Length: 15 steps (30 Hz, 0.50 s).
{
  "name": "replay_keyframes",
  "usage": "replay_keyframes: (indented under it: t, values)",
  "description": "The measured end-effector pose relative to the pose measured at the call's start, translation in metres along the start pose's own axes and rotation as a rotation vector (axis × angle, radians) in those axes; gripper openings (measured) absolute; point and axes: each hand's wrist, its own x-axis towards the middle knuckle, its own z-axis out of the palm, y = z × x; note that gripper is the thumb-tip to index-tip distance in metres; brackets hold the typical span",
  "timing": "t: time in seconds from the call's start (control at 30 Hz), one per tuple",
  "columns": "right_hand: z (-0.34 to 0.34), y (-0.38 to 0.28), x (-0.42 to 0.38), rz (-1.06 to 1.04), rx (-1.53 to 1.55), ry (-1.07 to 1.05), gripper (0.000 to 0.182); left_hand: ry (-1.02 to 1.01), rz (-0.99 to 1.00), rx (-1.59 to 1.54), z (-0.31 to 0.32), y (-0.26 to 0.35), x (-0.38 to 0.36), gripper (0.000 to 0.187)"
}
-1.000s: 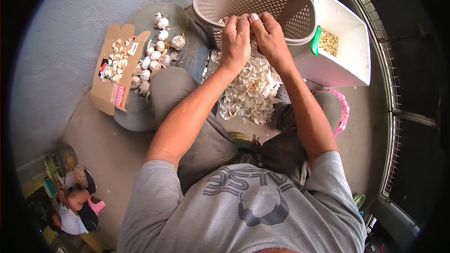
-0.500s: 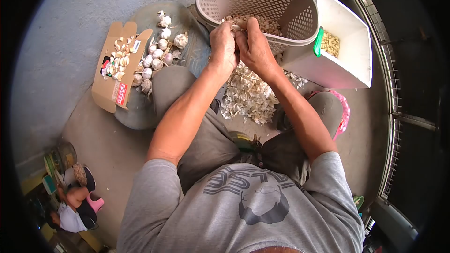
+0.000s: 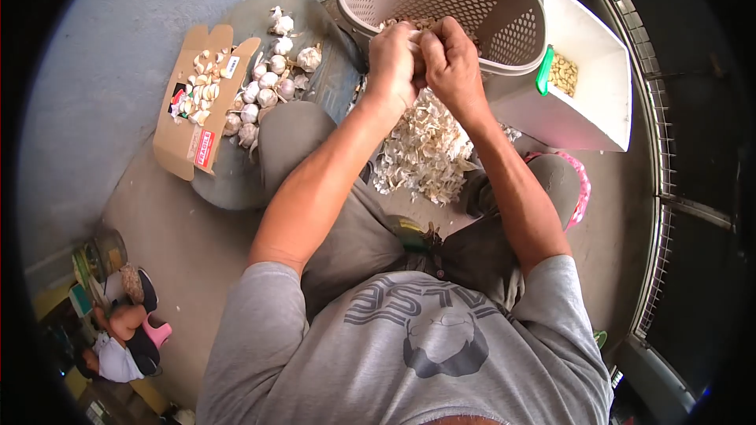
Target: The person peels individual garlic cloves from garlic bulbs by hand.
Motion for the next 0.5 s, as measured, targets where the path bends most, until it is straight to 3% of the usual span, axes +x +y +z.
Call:
replay_keyframes:
  t: [0.03, 0.07, 0.2, 0.33, 0.5]
  values:
    - [0.003, -0.008, -0.007, 0.02, 0.066, -0.071, 0.013, 0.177, -0.041, -0.071, 0.009, 0.0, 0.0, 0.022]
    - [0.004, -0.011, -0.008, -0.036, 0.005, -0.098, 0.013, 0.18, -0.039, -0.141, 0.009, 0.002, 0.002, 0.021]
    - [0.002, -0.014, -0.003, 0.362, 0.574, -0.129, 0.013, 0.127, 0.022, -0.13, 0.012, 0.013, -0.005, 0.025]
    - [-0.028, -0.007, 0.002, 0.368, 0.538, -0.315, 0.019, 0.061, 0.145, -0.07, 0.015, 0.005, -0.003, 0.023]
    - [-0.053, 0.007, 0.007, 0.375, 0.491, -0.4, 0.018, 0.075, 0.079, -0.072, 0.018, 0.0, -0.007, 0.025]
